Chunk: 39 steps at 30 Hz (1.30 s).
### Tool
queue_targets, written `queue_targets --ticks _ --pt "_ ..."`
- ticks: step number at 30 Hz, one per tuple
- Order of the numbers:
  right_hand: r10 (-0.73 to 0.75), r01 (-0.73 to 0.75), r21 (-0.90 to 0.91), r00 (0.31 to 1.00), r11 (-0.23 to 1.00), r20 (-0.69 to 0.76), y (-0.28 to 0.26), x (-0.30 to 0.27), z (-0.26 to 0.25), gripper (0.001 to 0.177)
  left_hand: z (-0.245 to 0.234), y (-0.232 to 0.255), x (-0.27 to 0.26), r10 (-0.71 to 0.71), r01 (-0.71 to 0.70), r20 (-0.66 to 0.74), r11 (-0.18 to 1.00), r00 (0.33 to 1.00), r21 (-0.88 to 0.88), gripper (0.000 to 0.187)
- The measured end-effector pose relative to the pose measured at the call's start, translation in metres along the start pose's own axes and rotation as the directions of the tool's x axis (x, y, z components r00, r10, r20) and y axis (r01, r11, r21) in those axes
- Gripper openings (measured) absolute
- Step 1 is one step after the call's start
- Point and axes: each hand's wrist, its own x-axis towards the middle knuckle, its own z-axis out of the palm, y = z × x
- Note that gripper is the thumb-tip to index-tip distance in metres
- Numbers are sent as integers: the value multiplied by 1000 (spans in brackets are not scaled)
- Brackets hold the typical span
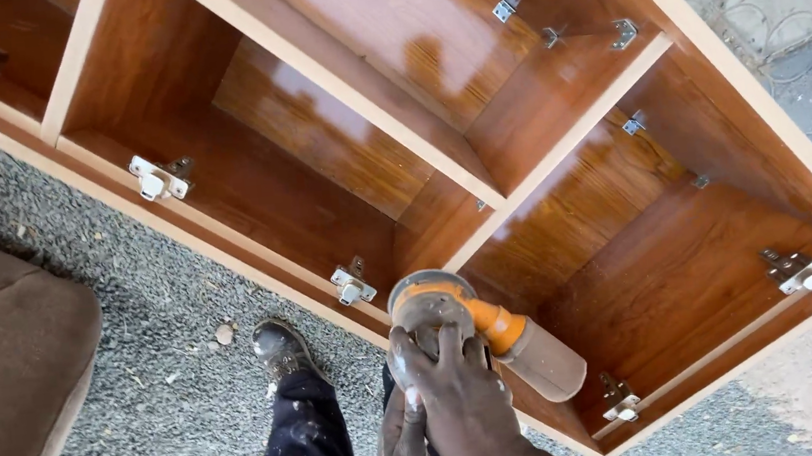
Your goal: Sanding the surfaces of a wooden cabinet using an orbital sander
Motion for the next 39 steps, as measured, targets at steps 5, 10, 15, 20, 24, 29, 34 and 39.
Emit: queue_targets --ticks 5,10,15,20,24,29,34,39 --pt "90 -90 55 996 994 10 20 7 -7 95 21 10 9 19 -20 11 993 1000 119 56" --pt "287 -283 99 957 954 -28 60 14 -54 95 81 33 31 179 -213 118 866 977 453 49" --pt "356 -296 208 850 932 -387 108 25 -115 56 177 100 47 159 -283 254 758 954 588 45" --pt "417 -361 209 772 909 -479 139 43 -187 46 246 116 82 167 -379 364 655 916 654 57" --pt "399 -296 268 727 917 -558 165 49 -220 55 292 121 107 154 -408 394 564 906 718 63" --pt "335 -211 269 728 940 -599 183 51 -239 62 313 129 114 142 -439 438 548 888 712 70" --pt "330 -217 258 746 941 -578 177 40 -186 67 271 121 80 225 -497 461 589 858 637 58" --pt "399 -301 312 858 901 -324 123 20 -140 75 189 84 54 171 -310 282 750 944 584 47"
